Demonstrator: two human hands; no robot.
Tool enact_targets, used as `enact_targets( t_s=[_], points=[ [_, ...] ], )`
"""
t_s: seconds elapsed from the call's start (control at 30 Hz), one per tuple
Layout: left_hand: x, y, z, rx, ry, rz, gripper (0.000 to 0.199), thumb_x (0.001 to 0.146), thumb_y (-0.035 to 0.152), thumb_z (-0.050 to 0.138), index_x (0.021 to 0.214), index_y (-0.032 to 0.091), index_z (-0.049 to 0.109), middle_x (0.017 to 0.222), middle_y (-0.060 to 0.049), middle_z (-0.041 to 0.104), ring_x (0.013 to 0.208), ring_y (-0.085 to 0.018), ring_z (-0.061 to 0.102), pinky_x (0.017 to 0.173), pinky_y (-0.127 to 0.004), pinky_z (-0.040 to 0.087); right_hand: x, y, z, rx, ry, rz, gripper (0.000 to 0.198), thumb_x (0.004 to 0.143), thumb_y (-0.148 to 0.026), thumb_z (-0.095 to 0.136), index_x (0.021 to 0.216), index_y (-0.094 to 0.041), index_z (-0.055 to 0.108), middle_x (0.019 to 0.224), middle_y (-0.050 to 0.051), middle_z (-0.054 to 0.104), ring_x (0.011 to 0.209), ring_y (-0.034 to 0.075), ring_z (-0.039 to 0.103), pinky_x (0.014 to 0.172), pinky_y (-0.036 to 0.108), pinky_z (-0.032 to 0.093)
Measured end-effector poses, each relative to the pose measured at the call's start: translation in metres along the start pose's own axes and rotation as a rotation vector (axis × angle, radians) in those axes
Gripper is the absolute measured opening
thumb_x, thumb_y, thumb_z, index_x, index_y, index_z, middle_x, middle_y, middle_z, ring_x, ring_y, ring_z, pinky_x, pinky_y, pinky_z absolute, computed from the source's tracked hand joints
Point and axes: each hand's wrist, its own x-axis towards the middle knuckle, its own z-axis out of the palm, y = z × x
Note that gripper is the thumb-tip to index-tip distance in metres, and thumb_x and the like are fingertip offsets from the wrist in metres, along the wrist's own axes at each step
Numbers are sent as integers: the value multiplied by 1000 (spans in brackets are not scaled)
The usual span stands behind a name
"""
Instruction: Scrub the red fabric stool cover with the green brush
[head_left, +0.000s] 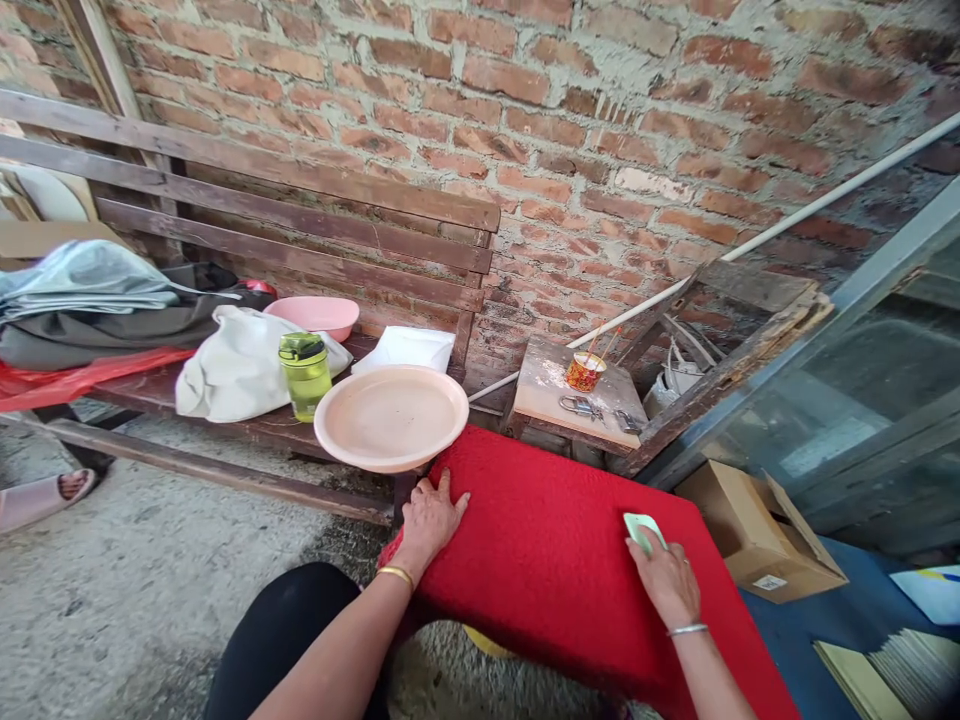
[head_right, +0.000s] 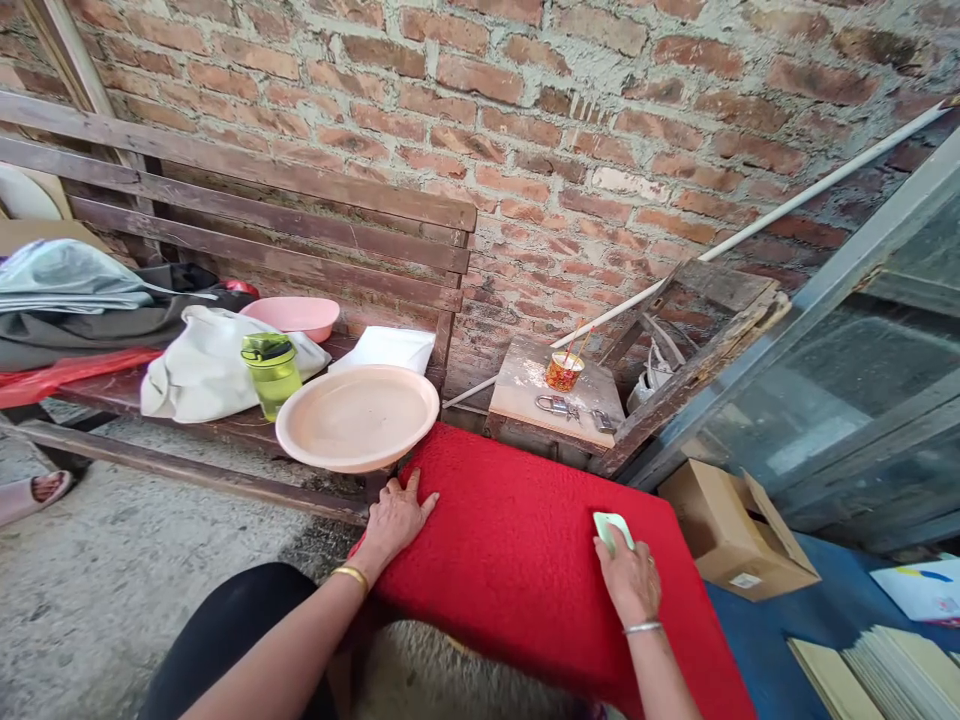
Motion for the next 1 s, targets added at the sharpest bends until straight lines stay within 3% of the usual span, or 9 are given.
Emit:
enact_targets(
  t_s=[0.1,0.17,0.4,0.5,0.6,0.83,0.9,1.0],
  points=[
    [-1,0,-3,-8,-4,5,68,95,61,40,150,21,46,113,-19,55,100,-31,57,77,-41,51,1,17,-8,-6,-7,101,58,96,-49,37,140,-16,56,93,14,66,93,32,67,83,42,53],
    [-2,0,-4,-1,1,15,68,95,60,40,150,20,46,113,-19,55,100,-32,57,77,-41,51,1,7,-10,13,1,91,58,96,-50,36,139,-17,57,98,15,66,97,31,66,84,41,52],
    [-1,-3,2,64,38,30,69,96,61,36,151,20,46,112,-19,54,99,-33,59,76,-42,52,-6,-108,3,142,39,-265,45,96,-50,46,137,-34,58,118,8,62,108,24,60,96,33,43],
    [-1,-3,0,84,-1,32,69,97,61,36,152,20,43,113,-19,54,101,-33,60,79,-44,52,-6,-130,6,167,19,-337,43,94,-50,53,135,-39,59,121,7,62,111,24,59,97,33,42],
    [-1,-3,-3,108,-37,31,70,97,61,35,153,20,41,113,-19,55,102,-33,60,80,-45,52,1,-110,5,157,-5,-282,44,94,-49,54,136,-38,58,121,8,62,111,25,60,96,35,42],
    [-1,-4,-2,166,-5,63,71,97,62,31,153,18,40,107,-19,55,97,-34,61,77,-45,51,6,-1,-9,60,-17,104,47,98,-44,44,137,-22,57,117,16,63,104,29,63,88,40,46],
    [-1,-4,-2,176,-4,65,72,97,62,30,153,18,39,106,-18,55,95,-34,62,77,-44,50,-1,10,-12,60,-11,139,48,97,-43,45,137,-20,57,115,17,63,103,30,64,88,41,47],
    [0,-6,-2,183,-9,65,73,98,63,27,154,17,38,105,-18,55,95,-35,63,77,-43,49,-23,-7,-12,110,-2,40,45,96,-46,49,134,-25,60,114,13,64,103,27,63,90,38,46]
  ],
)
